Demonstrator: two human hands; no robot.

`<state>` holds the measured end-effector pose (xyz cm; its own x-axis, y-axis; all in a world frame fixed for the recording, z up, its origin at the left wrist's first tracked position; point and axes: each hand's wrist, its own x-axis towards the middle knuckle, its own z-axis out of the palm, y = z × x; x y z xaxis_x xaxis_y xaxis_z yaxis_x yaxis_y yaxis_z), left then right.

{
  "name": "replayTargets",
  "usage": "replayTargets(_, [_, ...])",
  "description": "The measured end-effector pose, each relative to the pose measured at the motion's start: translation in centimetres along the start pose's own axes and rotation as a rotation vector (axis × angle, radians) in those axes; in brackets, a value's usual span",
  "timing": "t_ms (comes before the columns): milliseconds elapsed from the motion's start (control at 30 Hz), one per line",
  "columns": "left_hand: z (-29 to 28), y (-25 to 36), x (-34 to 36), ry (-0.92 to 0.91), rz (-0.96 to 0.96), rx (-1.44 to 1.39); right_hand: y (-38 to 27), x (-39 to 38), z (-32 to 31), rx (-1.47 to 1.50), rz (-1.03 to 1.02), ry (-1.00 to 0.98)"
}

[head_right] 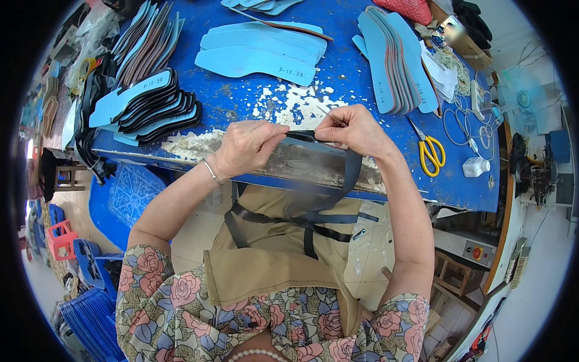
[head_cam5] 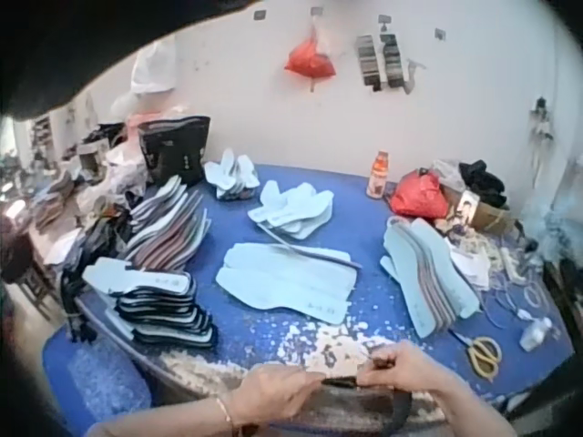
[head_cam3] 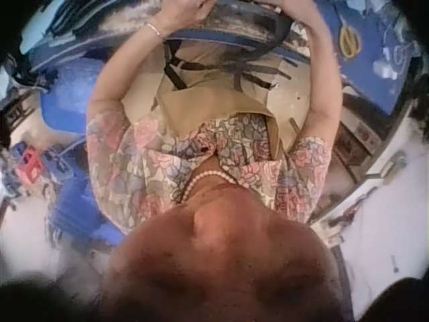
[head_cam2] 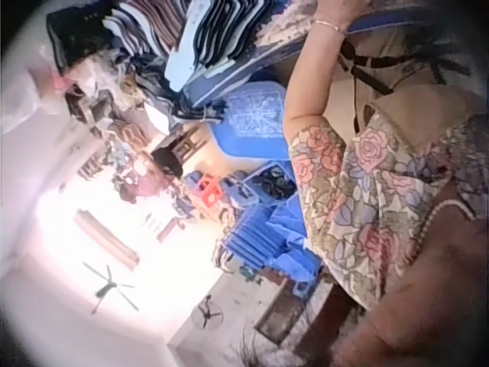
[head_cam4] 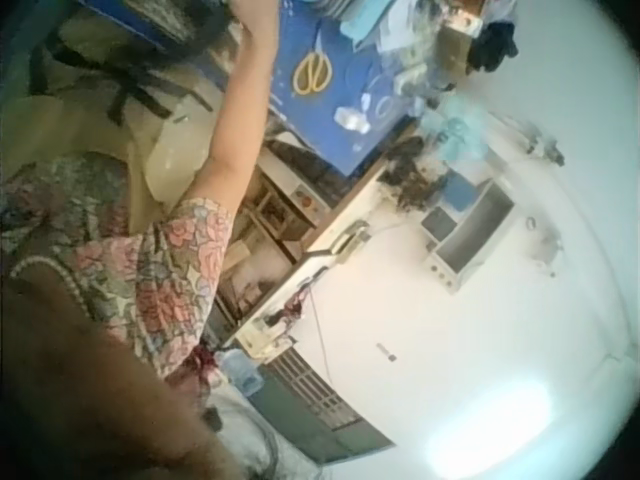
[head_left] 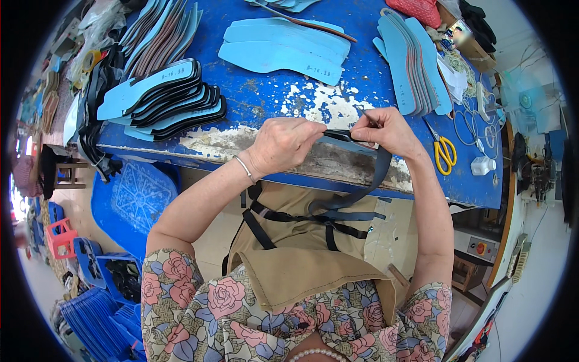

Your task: Applying and trimming black adhesive tape along the edges of light blue shoe insoles.

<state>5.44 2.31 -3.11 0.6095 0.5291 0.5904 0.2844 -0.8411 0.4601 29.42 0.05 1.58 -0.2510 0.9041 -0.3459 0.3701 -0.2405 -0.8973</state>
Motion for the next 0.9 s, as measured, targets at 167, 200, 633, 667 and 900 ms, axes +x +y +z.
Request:
replayTargets(167, [-0.3,0.7,1.3,-0.146,-0.074,0.069,-0.1,-1.1,1.4,-0.151,-0.036,0.121])
replayTargets(200, [-0.5,1.1,1.9,-0.198,-0.1,0.114,-0.2,-1.1,1.4,-0.231,-0.03,0.125])
replayTargets(633, [-4.3,1.7,3.2,-0.282,-0.048,0.127,-1.1,-2.4,3.0,-0.92,-0.344,0.186])
replayTargets(667, [-5.2,1.5,3.9,-0.091,0.046,0.177,-1.0,-3.0,2.4,-0.758,-0.365,0.344])
replayTargets(900, [0.4,0.4,1.7,0.154,-0.429,-1.02,-2.6,-4.1,7.8,0.199,-0.423,0.498])
